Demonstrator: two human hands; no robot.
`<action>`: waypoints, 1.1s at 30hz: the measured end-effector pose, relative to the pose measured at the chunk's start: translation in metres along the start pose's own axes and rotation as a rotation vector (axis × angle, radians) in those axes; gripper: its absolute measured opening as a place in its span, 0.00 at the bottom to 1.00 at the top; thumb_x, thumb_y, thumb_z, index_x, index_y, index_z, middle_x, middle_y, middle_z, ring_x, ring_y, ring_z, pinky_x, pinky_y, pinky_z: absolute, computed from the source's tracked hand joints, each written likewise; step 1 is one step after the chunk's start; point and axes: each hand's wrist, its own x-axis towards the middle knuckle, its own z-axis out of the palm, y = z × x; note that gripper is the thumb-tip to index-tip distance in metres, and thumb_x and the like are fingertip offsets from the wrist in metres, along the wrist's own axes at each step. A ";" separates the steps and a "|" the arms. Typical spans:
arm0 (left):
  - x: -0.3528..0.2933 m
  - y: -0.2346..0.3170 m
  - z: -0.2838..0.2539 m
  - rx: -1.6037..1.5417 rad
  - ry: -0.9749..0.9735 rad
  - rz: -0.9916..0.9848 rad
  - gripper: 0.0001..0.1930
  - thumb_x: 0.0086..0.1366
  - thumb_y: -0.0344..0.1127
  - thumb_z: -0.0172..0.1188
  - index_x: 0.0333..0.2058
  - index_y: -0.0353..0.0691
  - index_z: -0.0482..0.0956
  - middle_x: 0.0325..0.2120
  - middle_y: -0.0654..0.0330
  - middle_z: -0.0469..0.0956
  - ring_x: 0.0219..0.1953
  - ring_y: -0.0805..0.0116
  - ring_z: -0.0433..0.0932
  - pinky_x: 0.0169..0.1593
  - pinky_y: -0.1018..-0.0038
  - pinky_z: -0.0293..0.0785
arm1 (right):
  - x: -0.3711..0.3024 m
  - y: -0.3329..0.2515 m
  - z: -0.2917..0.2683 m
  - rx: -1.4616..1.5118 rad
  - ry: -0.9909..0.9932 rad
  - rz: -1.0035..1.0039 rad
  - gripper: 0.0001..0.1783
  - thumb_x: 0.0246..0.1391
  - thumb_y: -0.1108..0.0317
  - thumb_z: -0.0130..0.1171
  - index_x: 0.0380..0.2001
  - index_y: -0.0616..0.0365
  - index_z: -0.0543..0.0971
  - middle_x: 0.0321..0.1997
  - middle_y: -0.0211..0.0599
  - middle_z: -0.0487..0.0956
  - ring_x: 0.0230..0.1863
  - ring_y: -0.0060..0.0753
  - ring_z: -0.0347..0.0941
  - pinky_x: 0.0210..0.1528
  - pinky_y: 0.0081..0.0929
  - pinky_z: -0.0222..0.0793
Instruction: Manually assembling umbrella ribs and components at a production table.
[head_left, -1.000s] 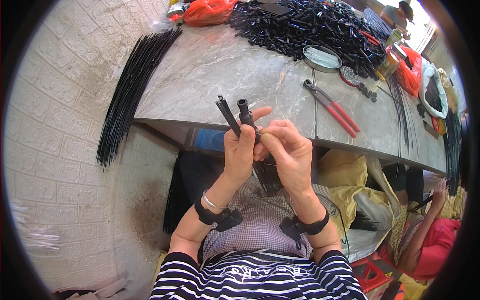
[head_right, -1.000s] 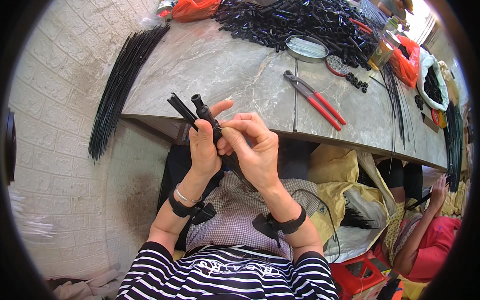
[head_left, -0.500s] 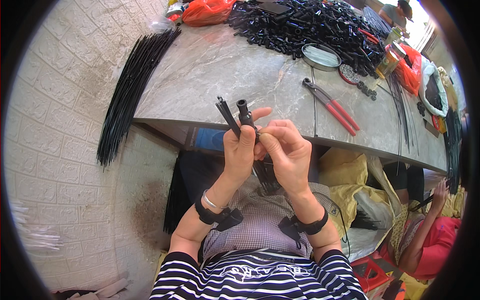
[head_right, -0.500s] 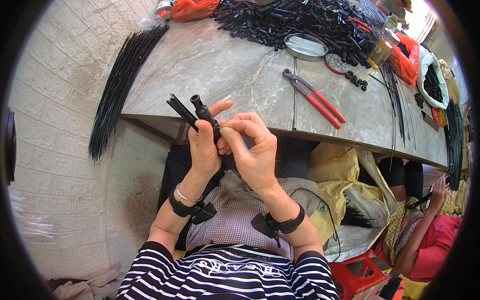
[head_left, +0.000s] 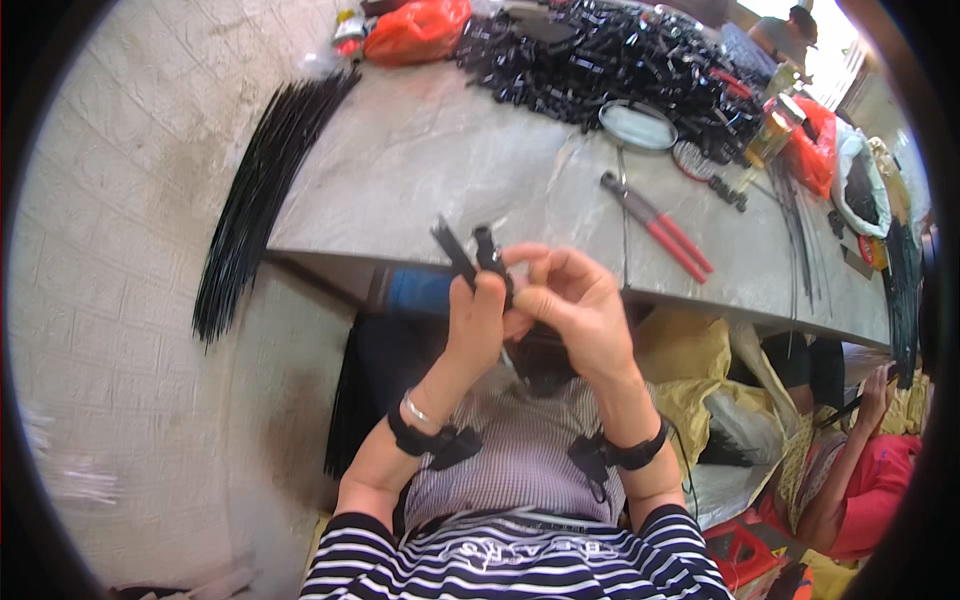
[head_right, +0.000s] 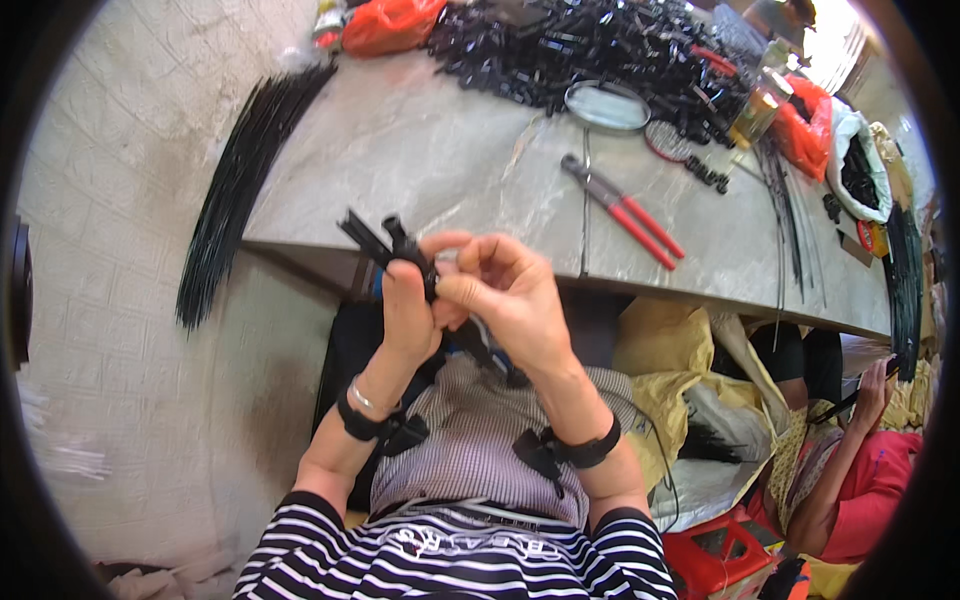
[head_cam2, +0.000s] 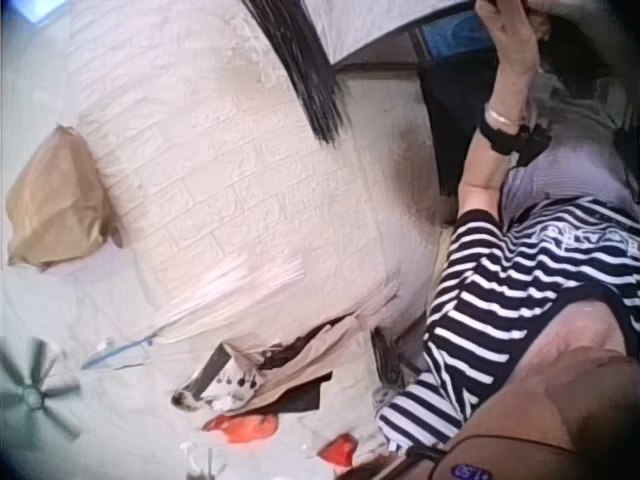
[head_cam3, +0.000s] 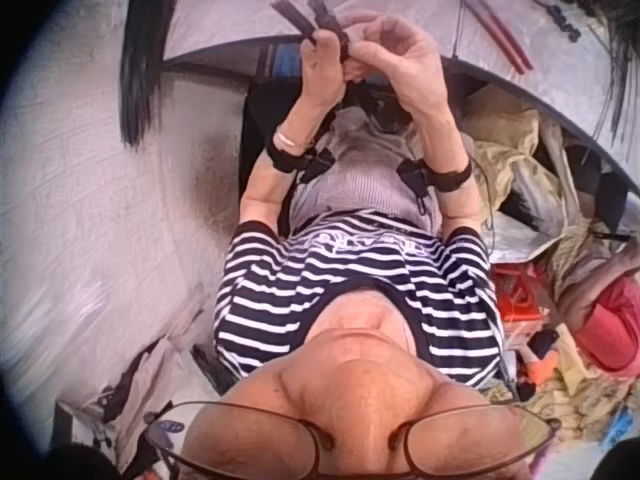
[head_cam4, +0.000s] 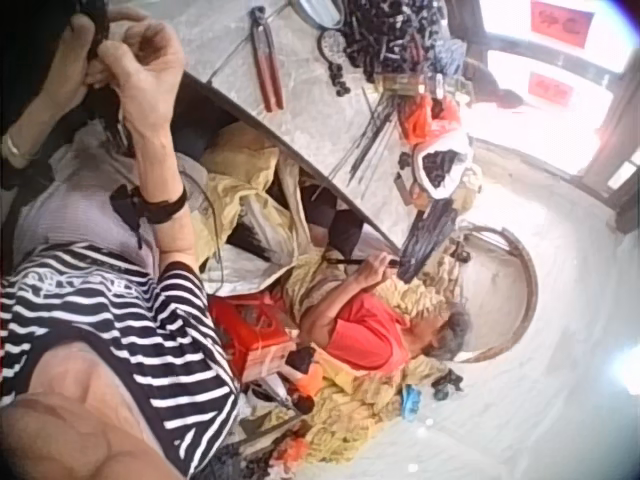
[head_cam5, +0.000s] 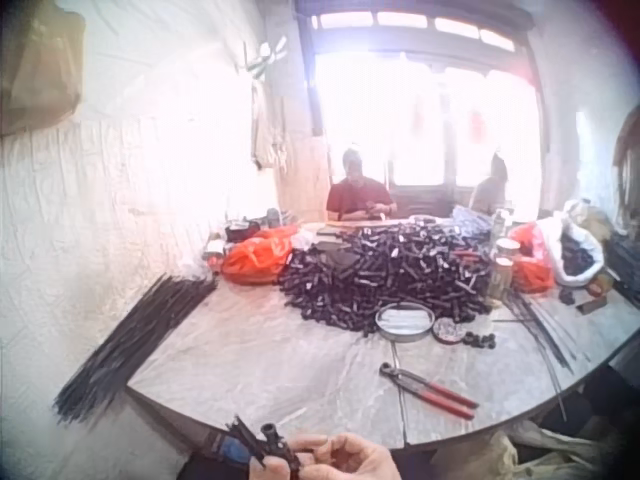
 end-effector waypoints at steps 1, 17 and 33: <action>-0.003 -0.012 -0.007 0.076 0.074 0.018 0.41 0.60 0.71 0.43 0.48 0.32 0.72 0.14 0.71 0.67 0.12 0.82 0.61 0.15 0.82 0.55 | 0.000 0.003 0.001 0.002 -0.011 0.010 0.07 0.52 0.78 0.61 0.33 0.65 0.72 0.26 0.33 0.76 0.24 0.25 0.77 0.27 0.21 0.75; 0.015 -0.013 -0.031 -0.114 -0.133 0.053 0.30 0.61 0.66 0.45 0.37 0.38 0.63 0.12 0.68 0.59 0.13 0.79 0.59 0.18 0.80 0.59 | 0.033 -0.052 -0.123 -2.037 0.403 -0.357 0.33 0.47 0.52 0.64 0.53 0.58 0.71 0.52 0.46 0.72 0.53 0.49 0.67 0.53 0.44 0.62; 0.027 -0.018 -0.040 -0.233 -0.059 -0.074 0.34 0.63 0.70 0.36 0.29 0.40 0.67 0.09 0.70 0.55 0.11 0.80 0.54 0.17 0.79 0.52 | -0.035 -0.081 -0.047 -0.562 -0.123 0.459 0.16 0.61 0.69 0.52 0.49 0.67 0.70 0.35 0.37 0.77 0.29 0.22 0.75 0.29 0.20 0.72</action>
